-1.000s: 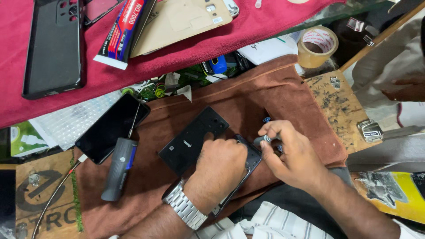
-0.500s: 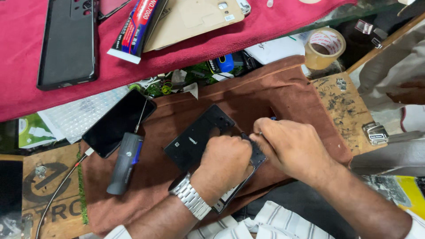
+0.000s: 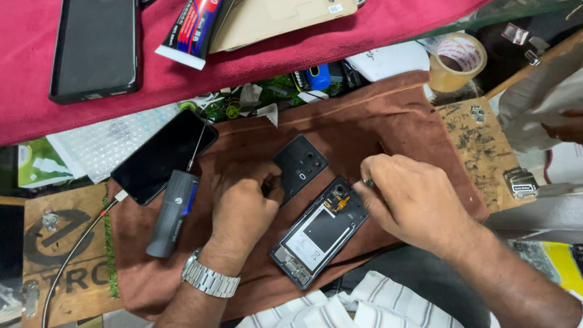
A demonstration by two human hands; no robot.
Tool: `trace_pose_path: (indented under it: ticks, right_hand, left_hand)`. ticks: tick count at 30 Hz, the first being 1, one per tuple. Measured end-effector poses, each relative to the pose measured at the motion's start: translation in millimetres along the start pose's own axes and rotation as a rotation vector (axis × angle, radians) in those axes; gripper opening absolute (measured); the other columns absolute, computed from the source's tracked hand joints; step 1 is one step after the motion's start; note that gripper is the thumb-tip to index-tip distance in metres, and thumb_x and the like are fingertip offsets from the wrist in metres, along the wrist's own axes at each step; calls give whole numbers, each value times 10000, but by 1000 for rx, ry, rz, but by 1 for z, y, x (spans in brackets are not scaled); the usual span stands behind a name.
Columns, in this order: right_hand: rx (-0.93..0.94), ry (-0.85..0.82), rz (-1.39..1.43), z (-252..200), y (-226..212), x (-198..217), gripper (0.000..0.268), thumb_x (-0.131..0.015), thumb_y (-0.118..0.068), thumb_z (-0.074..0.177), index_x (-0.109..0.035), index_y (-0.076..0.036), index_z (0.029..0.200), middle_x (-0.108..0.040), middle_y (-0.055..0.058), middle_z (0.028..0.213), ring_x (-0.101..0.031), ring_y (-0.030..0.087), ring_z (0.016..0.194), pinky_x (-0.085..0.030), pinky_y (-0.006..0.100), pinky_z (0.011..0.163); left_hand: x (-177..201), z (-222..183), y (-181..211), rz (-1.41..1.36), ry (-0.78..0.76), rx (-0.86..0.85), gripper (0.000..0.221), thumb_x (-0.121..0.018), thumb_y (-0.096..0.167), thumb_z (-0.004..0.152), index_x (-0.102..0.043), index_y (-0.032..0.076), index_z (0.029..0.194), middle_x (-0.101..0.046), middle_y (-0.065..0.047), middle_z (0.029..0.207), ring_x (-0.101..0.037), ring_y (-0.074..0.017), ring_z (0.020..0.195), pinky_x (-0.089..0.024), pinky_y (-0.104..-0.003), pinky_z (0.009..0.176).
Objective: The person disassembles a smartphone using a screwdriver and tweezers. They remove the back cover, unscrew internal components, and carefully lift out the camera module and other small parts from the device's chassis.
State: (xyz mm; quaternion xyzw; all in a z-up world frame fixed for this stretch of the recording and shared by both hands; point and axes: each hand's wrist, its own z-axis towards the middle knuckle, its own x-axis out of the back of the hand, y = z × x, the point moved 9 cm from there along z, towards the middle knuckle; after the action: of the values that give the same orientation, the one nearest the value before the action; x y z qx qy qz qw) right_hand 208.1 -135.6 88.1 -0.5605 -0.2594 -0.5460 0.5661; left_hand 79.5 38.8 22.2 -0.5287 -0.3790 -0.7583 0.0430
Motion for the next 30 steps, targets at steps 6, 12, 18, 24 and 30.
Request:
trace_pose_path:
  ticks: [6, 12, 18, 24, 30]
  right_hand:
    - [-10, 53, 99, -2, 2, 3, 294, -752, -91, 761, -561, -65, 984, -611, 98, 846, -639, 311, 800, -527, 429, 686]
    - [-2, 88, 98, -8, 4, 3, 358, -668, -12, 661, -552, -54, 997, -630, 109, 902, -625, 338, 831, -522, 446, 716]
    - [79, 150, 301, -13, 4, 2, 417, -549, 59, 675, -460, -43, 1070, -627, 144, 1136, -620, 333, 1007, -518, 420, 875]
    - [-192, 105, 753, -24, 35, -12, 412, -424, 118, 730, -440, -50, 1106, -625, 100, 1197, -513, 107, 881, -463, 258, 776]
    - [-264, 156, 1046, -27, 45, -23, 279, -513, 89, 921, -389, -77, 1108, -583, 89, 1202, -568, 53, 1038, -511, 219, 850]
  left_hand:
    - [5, -4, 13, 40, 143, -167, 179, -726, 247, 781, -752, 173, 942, -726, -49, 912, -648, -301, 901, -457, -488, 859]
    - [3, -6, 16, 54, 160, -172, 105, -671, 254, 877, -714, 160, 860, -716, -38, 924, -647, -307, 929, -450, -517, 874]
    - [-2, -5, 31, -73, 117, -180, 213, -661, 208, 913, -735, 126, 1095, -729, -96, 1035, -653, -351, 987, -467, -537, 896]
    - [-39, -10, 55, -352, -258, -51, 296, -729, 306, 878, -741, 169, 1141, -749, -97, 968, -725, -303, 924, -566, -398, 810]
    - [-41, -6, 80, -338, -256, -143, 200, -706, 304, 915, -778, 150, 1019, -754, -92, 924, -726, -299, 874, -568, -413, 764]
